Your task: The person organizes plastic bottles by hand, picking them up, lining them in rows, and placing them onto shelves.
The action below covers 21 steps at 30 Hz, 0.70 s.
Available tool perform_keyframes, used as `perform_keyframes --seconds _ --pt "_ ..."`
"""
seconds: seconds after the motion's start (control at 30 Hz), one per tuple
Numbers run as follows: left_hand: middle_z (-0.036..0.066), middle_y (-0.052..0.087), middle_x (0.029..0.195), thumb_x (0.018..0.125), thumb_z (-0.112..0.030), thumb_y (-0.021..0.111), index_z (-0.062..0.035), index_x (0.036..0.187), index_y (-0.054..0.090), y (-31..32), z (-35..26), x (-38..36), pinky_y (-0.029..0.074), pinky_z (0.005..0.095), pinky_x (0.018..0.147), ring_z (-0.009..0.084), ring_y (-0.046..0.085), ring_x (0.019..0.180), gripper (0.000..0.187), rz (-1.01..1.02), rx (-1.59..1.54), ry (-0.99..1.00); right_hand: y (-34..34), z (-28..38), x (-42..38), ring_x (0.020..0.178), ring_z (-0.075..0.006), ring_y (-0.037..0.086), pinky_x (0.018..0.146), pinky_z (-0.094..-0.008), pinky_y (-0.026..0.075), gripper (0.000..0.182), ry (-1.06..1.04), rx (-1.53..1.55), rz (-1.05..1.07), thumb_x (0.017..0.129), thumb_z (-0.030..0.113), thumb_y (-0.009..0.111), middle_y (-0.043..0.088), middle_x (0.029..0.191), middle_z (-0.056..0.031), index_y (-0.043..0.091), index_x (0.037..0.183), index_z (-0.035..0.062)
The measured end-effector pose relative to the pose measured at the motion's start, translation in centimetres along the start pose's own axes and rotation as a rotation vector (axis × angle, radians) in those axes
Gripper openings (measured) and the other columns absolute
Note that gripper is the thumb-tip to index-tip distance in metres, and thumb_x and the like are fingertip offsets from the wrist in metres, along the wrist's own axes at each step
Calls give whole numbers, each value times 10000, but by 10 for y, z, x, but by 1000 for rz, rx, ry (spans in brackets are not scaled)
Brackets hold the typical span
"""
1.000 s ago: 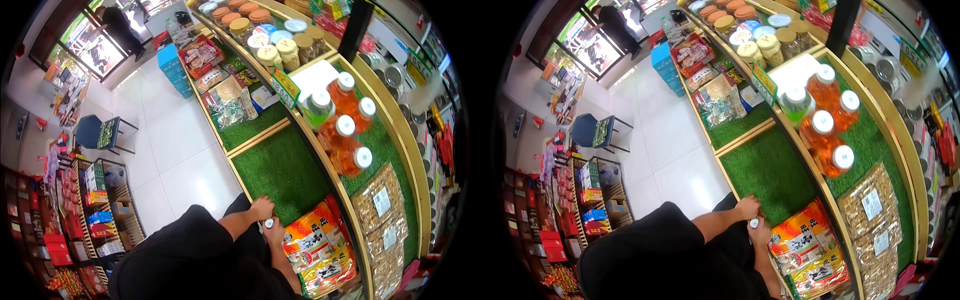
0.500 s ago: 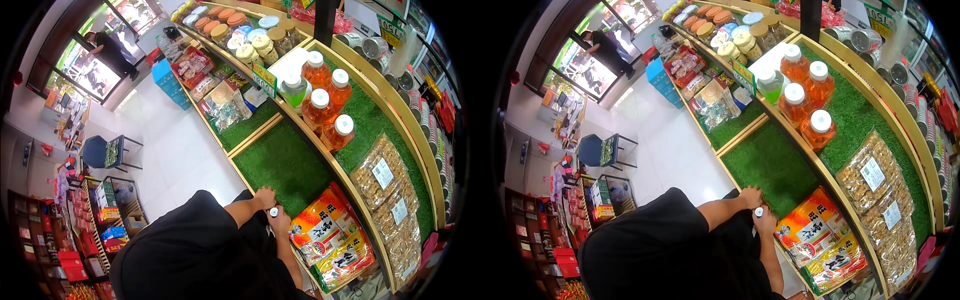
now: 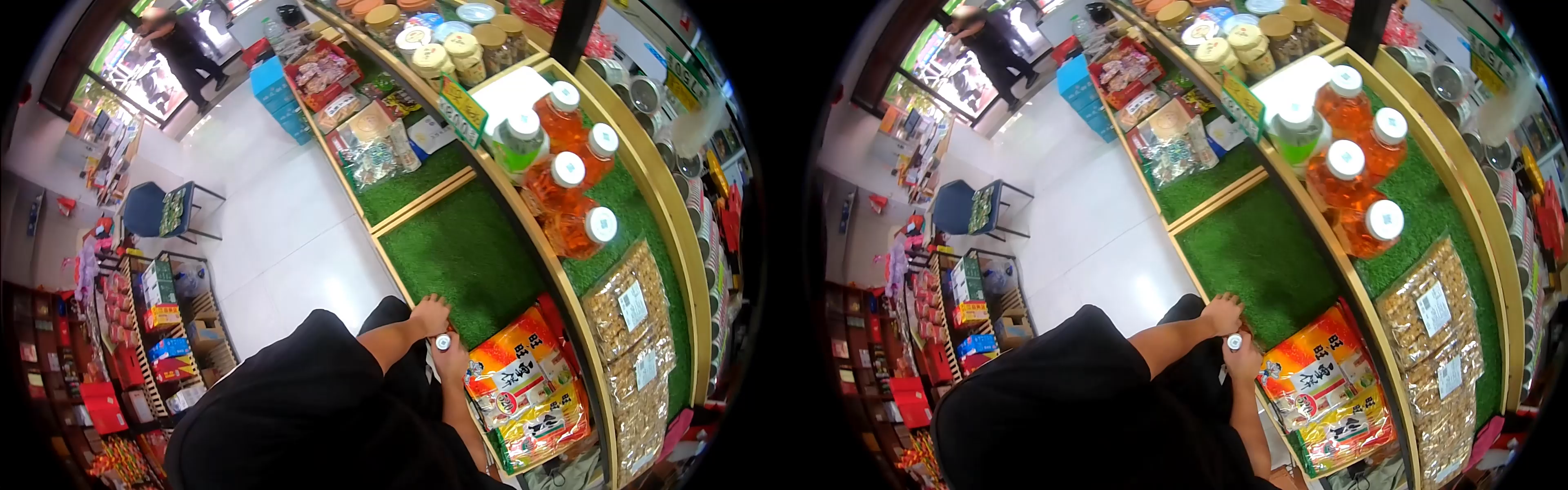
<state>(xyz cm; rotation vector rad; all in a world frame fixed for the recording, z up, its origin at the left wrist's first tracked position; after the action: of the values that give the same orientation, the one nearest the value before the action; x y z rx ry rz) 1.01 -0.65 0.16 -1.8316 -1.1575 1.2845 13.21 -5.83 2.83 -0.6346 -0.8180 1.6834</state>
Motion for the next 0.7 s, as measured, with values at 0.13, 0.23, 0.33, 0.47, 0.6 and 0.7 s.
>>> perform_keyframes --seconds 0.13,0.23,0.33,0.47,0.6,0.7 --pt "188 604 1135 780 -258 599 -17 1103 651 -2 -1 2 444 459 948 345 547 1117 406 40 -4 -9 3 -3 2 703 -407 648 617 -480 515 399 36 17 0 742 325 801 662 771 -194 581 958 71" --pt "184 594 1162 777 -252 624 -14 1136 651 -4 -2 7 437 444 972 337 535 1131 433 120 -5 -26 3 -5 3 715 -414 651 622 -480 516 386 46 18 14 751 303 791 666 782 -200 577 971 69" --pt "183 596 1164 782 -257 626 -13 1116 661 -3 -1 5 442 443 973 338 535 1133 415 75 -9 -10 4 -6 2 724 -420 653 629 -483 517 382 46 15 20 756 294 785 668 787 -204 574 980 68" --pt "187 592 1180 779 -262 634 -12 1112 666 -2 4 12 444 437 979 334 533 1146 418 113 -33 -11 9 -8 6 720 -421 654 630 -490 520 398 44 1 39 759 304 776 668 785 -210 562 1000 70" --pt "182 597 1184 764 -262 641 -18 1075 690 -2 -3 15 443 437 982 325 529 1163 397 149 3 63 12 -8 9 710 -418 655 624 -493 523 404 71 -62 60 761 309 767 667 780 -208 551 1005 71" --pt "174 610 1164 752 -258 643 -21 1044 703 -2 3 -1 445 438 979 326 529 1166 381 39 -7 89 11 -4 1 705 -417 655 618 -489 523 400 46 -22 61 760 314 768 667 775 -206 551 992 70"
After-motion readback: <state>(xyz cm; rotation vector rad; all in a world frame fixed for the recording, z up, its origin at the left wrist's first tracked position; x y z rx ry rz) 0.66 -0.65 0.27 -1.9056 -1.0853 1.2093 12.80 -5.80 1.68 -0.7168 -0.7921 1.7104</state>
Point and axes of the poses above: each hand's wrist, its own x-axis towards the middle knuckle, its own y-axis out of the palm, z = x × y, the point moved 6 cm from there along x, towards the middle knuckle
